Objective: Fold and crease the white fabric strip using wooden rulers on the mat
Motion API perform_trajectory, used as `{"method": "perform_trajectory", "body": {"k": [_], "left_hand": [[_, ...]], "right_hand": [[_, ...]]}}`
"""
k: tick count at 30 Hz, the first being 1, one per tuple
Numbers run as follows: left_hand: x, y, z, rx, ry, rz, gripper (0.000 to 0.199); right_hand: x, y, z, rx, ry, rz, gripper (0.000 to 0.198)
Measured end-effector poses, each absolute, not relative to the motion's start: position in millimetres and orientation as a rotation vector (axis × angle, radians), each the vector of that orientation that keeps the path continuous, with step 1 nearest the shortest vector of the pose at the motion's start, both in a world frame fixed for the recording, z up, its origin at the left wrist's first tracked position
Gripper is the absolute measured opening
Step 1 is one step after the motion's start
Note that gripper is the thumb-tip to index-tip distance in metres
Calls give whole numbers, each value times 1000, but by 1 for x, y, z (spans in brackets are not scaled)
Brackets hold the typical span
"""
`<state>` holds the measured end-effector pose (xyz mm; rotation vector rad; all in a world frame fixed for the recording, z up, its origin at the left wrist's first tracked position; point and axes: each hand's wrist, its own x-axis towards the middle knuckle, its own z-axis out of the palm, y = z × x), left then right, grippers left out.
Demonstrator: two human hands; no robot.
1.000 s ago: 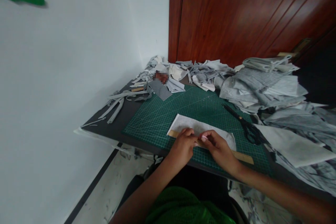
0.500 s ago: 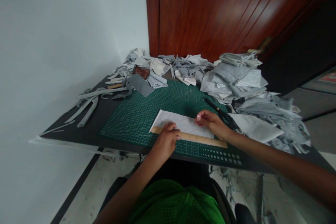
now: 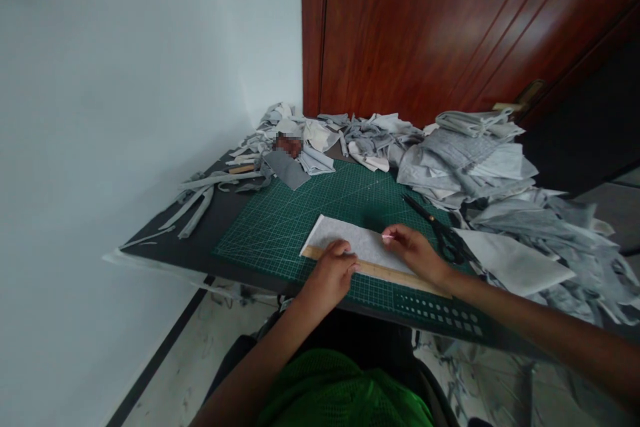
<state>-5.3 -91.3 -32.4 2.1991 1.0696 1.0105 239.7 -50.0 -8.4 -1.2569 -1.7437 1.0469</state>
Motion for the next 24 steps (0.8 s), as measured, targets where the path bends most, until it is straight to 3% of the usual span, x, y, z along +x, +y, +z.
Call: {"method": "perform_trajectory", "body": {"k": [4, 9, 15, 24], "left_hand": [[-4, -95, -36, 2232, 1109, 1007, 28], [1, -99, -40, 2309, 1324, 917, 26], [1, -102, -32, 2325, 1398, 776, 26], [1, -101, -34, 2281, 1383, 715, 30]], "right_hand": [[198, -49, -4, -1095, -1974, 924, 12], [133, -22, 11, -750, -2456, 686, 25], [95, 10, 17, -560, -2780, 592, 22], [79, 4, 13, -440, -2908, 515, 25]]}}
